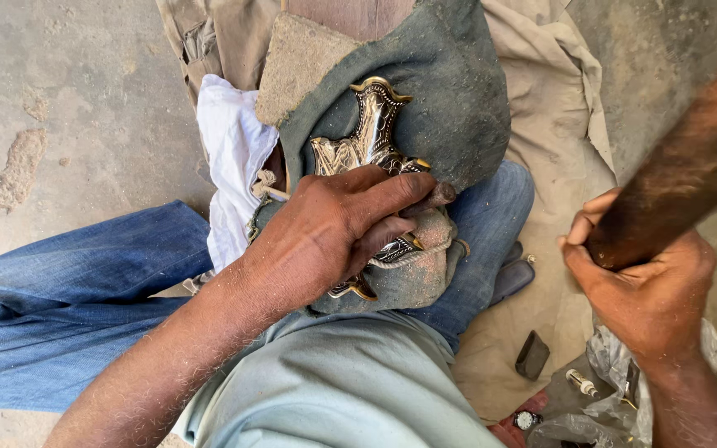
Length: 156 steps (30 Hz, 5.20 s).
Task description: The person sits on the floor and uses a wooden mallet to repeatedly strike a metal chisel held against a decorative metal object. The object is wrapped in cloth and secured with rope on the person's lap. The person adjusts the chisel position occasionally while continuing to hammer.
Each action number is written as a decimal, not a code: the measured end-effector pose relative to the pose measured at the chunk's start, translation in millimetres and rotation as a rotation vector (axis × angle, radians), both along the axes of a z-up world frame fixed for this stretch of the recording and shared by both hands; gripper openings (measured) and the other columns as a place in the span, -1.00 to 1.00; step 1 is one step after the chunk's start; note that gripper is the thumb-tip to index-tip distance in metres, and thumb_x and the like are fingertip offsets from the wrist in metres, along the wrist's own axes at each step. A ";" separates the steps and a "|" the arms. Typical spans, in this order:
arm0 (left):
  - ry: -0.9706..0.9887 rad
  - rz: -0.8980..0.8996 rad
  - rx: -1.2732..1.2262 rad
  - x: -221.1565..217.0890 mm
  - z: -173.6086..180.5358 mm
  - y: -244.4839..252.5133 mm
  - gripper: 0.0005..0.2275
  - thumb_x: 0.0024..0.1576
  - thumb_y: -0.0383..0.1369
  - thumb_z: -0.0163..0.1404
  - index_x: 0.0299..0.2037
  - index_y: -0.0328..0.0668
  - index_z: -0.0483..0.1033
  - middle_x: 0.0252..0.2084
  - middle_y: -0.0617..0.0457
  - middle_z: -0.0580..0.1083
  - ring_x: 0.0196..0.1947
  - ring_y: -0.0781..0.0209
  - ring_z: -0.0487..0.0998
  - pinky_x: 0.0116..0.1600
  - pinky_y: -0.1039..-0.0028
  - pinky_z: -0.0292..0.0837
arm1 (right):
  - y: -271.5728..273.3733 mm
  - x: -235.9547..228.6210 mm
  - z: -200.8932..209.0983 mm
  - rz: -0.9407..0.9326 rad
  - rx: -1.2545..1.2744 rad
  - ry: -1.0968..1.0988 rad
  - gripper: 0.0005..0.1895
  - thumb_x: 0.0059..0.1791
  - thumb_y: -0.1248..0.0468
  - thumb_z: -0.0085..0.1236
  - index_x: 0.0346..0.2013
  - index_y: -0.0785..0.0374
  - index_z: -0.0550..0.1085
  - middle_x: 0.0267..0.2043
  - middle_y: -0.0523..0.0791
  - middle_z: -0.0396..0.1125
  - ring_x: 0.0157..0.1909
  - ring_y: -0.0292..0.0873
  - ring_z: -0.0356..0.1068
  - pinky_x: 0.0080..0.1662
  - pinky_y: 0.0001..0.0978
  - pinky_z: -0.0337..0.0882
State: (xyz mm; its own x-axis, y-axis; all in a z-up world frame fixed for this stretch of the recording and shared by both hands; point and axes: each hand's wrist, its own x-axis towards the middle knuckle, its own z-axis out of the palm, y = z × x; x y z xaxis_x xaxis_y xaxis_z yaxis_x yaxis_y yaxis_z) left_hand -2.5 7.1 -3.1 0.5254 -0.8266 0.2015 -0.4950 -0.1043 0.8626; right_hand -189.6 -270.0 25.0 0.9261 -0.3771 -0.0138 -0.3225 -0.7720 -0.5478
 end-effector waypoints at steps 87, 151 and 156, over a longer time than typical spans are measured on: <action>-0.063 -0.011 -0.083 -4.4 -5.5 28.0 -0.75 0.28 -0.32 0.07 0.15 -0.06 0.49 -0.16 -0.02 0.54 -0.26 0.01 0.61 -0.21 0.26 0.53 | 25.8 9.1 5.5 -0.146 0.090 -0.016 -0.64 -0.17 0.69 0.29 -0.17 0.38 0.45 -0.23 0.02 0.39 -0.19 -0.10 0.40 -0.12 -0.22 0.44; -0.035 -0.122 0.744 71.5 23.7 -89.9 -0.58 0.16 -0.33 0.12 0.25 0.09 0.43 -0.15 -0.02 0.63 -0.22 0.20 0.68 -0.14 0.45 0.68 | 9.3 -2.7 -129.5 -0.413 0.696 -0.227 -0.65 -0.16 0.60 0.32 -0.16 0.36 0.43 -0.26 -0.09 0.41 -0.27 -0.29 0.42 -0.23 -0.41 0.51; -0.107 -0.121 0.622 69.8 21.1 -92.8 -0.54 0.06 -0.43 0.19 0.19 -0.21 0.39 -0.14 -0.20 0.59 -0.15 -0.06 0.66 -0.07 0.27 0.58 | -21.8 29.8 -114.0 -0.286 0.687 -0.112 -0.58 -0.21 0.60 0.32 -0.11 0.35 0.43 -0.32 -0.11 0.42 -0.28 -0.30 0.43 -0.19 -0.40 0.49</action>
State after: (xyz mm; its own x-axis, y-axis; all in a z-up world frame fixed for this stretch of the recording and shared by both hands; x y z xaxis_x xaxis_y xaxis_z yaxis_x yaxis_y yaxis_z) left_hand 67.3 -85.7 18.0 0.4250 -0.8579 -0.2887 -0.6146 -0.5077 0.6037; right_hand -159.8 -291.8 -89.0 0.8029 -0.5439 -0.2440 -0.3731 -0.1394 -0.9173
